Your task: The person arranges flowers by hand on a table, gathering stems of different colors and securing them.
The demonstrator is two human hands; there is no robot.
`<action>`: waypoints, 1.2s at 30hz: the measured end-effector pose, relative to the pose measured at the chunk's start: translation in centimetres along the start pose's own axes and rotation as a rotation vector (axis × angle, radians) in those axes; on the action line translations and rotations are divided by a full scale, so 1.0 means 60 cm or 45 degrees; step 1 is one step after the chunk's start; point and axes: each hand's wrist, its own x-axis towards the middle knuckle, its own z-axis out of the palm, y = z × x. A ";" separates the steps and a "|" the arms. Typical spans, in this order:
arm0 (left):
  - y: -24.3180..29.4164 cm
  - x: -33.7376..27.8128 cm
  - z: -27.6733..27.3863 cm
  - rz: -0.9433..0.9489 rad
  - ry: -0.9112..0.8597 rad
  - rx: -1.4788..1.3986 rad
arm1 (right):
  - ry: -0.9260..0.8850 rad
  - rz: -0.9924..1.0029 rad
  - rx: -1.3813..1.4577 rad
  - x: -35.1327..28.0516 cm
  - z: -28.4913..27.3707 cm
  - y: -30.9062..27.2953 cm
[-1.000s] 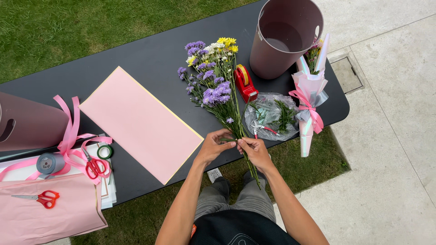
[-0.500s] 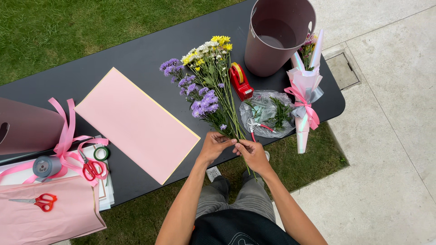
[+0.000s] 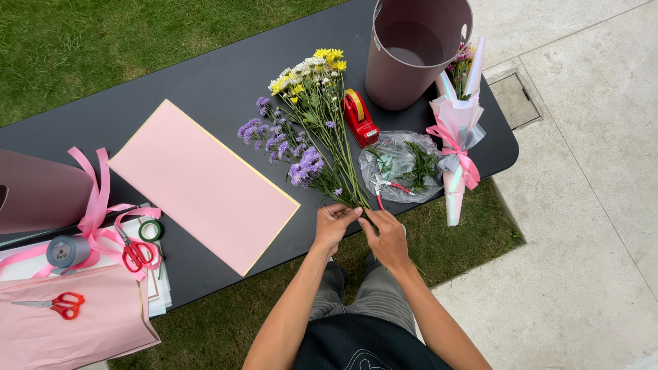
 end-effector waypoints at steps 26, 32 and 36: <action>0.013 0.037 0.062 1.649 -0.364 2.291 | -0.307 -0.194 -0.010 0.027 -0.075 0.175; 0.025 0.044 0.097 1.319 -0.606 2.420 | -0.523 -0.265 -0.053 0.084 -0.145 0.188; 0.048 0.033 0.140 0.824 -0.670 2.498 | -0.602 -0.461 -0.286 0.131 -0.182 0.203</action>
